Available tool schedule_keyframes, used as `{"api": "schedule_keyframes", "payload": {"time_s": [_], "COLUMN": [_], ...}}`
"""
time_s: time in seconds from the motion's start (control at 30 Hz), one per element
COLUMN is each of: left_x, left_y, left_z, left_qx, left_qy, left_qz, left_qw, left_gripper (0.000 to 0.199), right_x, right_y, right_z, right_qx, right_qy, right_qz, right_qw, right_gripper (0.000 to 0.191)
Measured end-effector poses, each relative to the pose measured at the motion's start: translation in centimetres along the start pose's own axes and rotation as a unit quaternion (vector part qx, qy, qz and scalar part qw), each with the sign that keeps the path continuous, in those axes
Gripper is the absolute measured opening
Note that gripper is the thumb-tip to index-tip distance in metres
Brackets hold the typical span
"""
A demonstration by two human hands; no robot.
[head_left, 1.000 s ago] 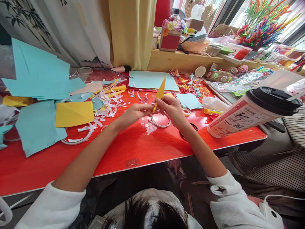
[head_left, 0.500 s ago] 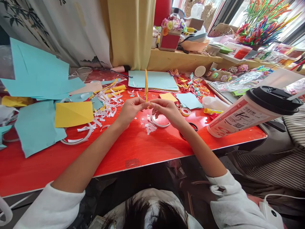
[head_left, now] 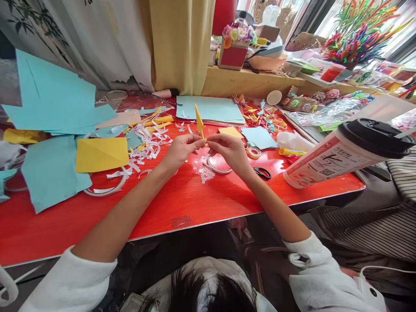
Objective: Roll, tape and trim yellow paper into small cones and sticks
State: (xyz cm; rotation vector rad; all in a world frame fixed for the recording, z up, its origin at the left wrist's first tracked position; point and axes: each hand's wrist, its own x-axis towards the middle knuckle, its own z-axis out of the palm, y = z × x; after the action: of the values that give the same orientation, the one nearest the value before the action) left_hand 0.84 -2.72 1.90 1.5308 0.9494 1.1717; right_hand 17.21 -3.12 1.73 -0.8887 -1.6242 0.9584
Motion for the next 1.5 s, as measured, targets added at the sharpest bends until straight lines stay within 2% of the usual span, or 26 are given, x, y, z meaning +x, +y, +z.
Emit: {"api": "schedule_keyframes", "payload": {"time_s": [0.1,0.27,0.5,0.67,0.77,0.83,0.87,0.9,0.97,1.03,1.07,1.23,1.4,1.5], "left_x": [0.0,0.0,0.1,0.2,0.3,0.3,0.3,0.3,0.3,0.3,0.3,0.3,-0.1,-0.6], "left_y": [-0.2,-0.3,-0.7,-0.8,-0.8,-0.9,-1.0,-1.1,-1.4,-1.8,-2.0,-2.6,-2.2,-1.7], "left_z": [0.0,0.0,0.2,0.4,0.3,0.2,0.2,0.2,0.1,0.1,0.1,-0.1,0.5,1.0], "left_qx": [0.041,0.097,0.075,0.071,0.068,0.074,0.083,0.091,0.101,0.118,0.13,0.171,0.217,0.246], "left_qy": [0.01,0.042,0.056,0.047,0.047,0.057,0.059,0.055,0.054,0.058,0.057,0.057,0.05,0.036], "left_qz": [0.023,0.067,0.056,0.037,0.024,0.014,0.011,0.005,-0.011,-0.028,-0.038,-0.048,-0.018,0.02], "left_qw": [0.999,0.992,0.994,0.996,0.996,0.996,0.995,0.994,0.993,0.991,0.989,0.982,0.975,0.968], "left_gripper": [0.031,0.026,0.025,0.031,0.039,0.042,0.043,0.043,0.045,0.046,0.046,0.043,0.033,0.028], "right_x": [-0.1,-0.1,-0.1,0.0,0.4,1.1,1.8,2.6,4.7,7.1,8.1,10.5,11.6,12.8], "right_y": [0.2,0.0,-0.6,-0.4,-0.4,-0.5,-0.4,-0.3,0.2,1.3,2.0,5.0,5.7,6.3], "right_z": [0.2,0.4,0.4,0.5,-1.0,-3.1,-4.5,-6.0,-8.9,-11.3,-12.2,-13.6,-15.5,-16.8], "right_qx": [-0.015,0.045,0.071,0.036,-0.04,-0.125,-0.146,-0.15,-0.114,-0.073,-0.074,-0.088,-0.141,-0.159], "right_qy": [0.007,-0.01,-0.078,-0.072,-0.076,-0.158,-0.178,-0.142,0.022,0.21,0.242,0.329,0.389,0.4], "right_qz": [-0.008,0.018,0.055,0.06,0.074,0.124,0.155,0.167,0.161,0.142,0.145,0.149,0.129,0.143], "right_qw": [1.0,0.999,0.993,0.995,0.994,0.972,0.961,0.964,0.98,0.965,0.956,0.929,0.901,0.891], "right_gripper": [0.019,0.021,0.024,0.016,0.015,0.012,0.011,0.011,0.009,0.009,0.012,0.04,0.03,0.037]}}
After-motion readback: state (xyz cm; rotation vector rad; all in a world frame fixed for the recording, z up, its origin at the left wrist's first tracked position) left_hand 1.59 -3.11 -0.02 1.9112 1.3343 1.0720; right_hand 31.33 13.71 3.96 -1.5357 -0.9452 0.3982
